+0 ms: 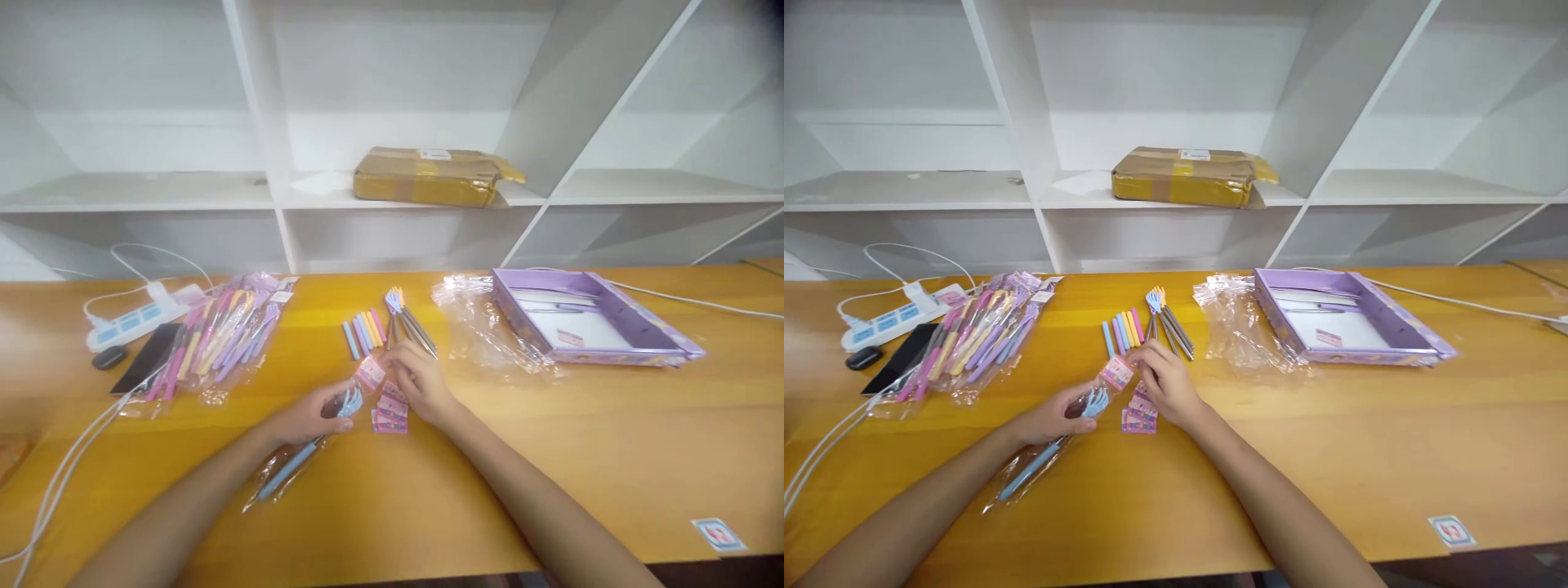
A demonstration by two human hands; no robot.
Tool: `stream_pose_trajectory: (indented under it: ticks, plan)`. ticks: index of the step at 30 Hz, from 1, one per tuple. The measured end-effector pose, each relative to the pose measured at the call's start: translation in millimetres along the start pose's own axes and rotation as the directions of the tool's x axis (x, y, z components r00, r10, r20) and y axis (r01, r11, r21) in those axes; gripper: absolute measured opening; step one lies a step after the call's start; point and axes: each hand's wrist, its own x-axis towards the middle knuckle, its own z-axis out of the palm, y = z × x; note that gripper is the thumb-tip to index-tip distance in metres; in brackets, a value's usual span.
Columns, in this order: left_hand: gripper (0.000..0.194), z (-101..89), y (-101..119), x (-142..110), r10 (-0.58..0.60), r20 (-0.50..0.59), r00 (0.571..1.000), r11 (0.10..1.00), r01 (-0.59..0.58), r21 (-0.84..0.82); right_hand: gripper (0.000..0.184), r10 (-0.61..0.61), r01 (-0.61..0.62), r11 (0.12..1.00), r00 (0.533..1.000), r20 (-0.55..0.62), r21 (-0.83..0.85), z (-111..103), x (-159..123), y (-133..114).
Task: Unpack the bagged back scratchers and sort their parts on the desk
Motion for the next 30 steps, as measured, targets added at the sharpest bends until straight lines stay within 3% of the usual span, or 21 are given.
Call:
stream_pose_trajectory:
  ticks: [5,9,11,13,15,18,20,21,22,25,27,30]
  plan:
    - [0.085,-0.6,0.1,0.1,0.003,0.006,1.0,0.999,-0.003,0.034,0.015,0.154,-0.177,0.968,0.979,0.133,0.177,-5.1,0.5,-2.1]
    - [0.08,1.0,5.1,4.0,0.036,0.028,0.999,0.998,-0.035,-0.044,0.022,0.176,-0.19,0.963,0.98,0.09,0.19,-2.9,1.6,10.0]
    - [0.078,0.8,7.3,4.7,0.04,0.001,0.999,0.997,-0.04,-0.064,0.026,0.252,-0.255,0.944,0.967,0.041,0.212,-6.8,3.4,15.9]
    - [0.077,0.2,7.9,3.6,0.02,-0.038,0.999,0.997,-0.023,-0.076,0.032,0.391,-0.375,0.886,0.92,-0.006,0.274,-17.8,5.4,19.6]
    - [0.076,-0.2,6.2,1.9,-0.021,-0.098,0.995,0.994,0.01,-0.109,0.037,0.522,-0.501,0.801,0.852,0.028,0.328,-33.7,7.2,20.6]
    - [0.076,0.2,1.8,1.6,-0.093,-0.171,0.981,0.983,0.063,-0.173,0.045,0.597,-0.679,0.69,0.73,0.331,0.252,-52.4,8.2,19.4]
    - [0.076,0.9,0.3,3.8,-0.108,-0.205,0.973,0.982,0.072,-0.175,0.047,0.591,-0.719,0.689,0.629,0.506,0.09,-53.5,7.6,18.9]
    - [0.075,1.6,0.3,5.2,-0.098,-0.222,0.97,0.985,0.063,-0.162,0.046,0.59,-0.696,0.718,0.624,0.513,0.021,-50.5,7.2,18.9]
    - [0.072,2.7,0.6,6.8,-0.079,-0.239,0.968,0.989,0.046,-0.144,0.045,0.585,-0.657,0.754,0.657,0.476,-0.019,-45.5,6.7,18.7]
    - [0.057,9.5,2.2,10.1,-0.01,-0.231,0.973,0.996,-0.012,-0.094,0.044,0.511,-0.554,0.829,0.805,0.302,0.073,-24.6,4.2,13.7]
    - [0.05,16.7,2.5,10.4,0.032,-0.18,0.983,0.994,-0.05,-0.096,0.049,0.462,-0.542,0.814,0.821,0.334,0.208,-10.9,1.5,4.4]
    - [0.051,26.2,2.1,7.7,0.027,-0.121,0.992,0.985,-0.047,-0.167,0.046,0.419,-0.557,0.788,0.797,0.434,0.263,0.3,-1.0,-13.5]
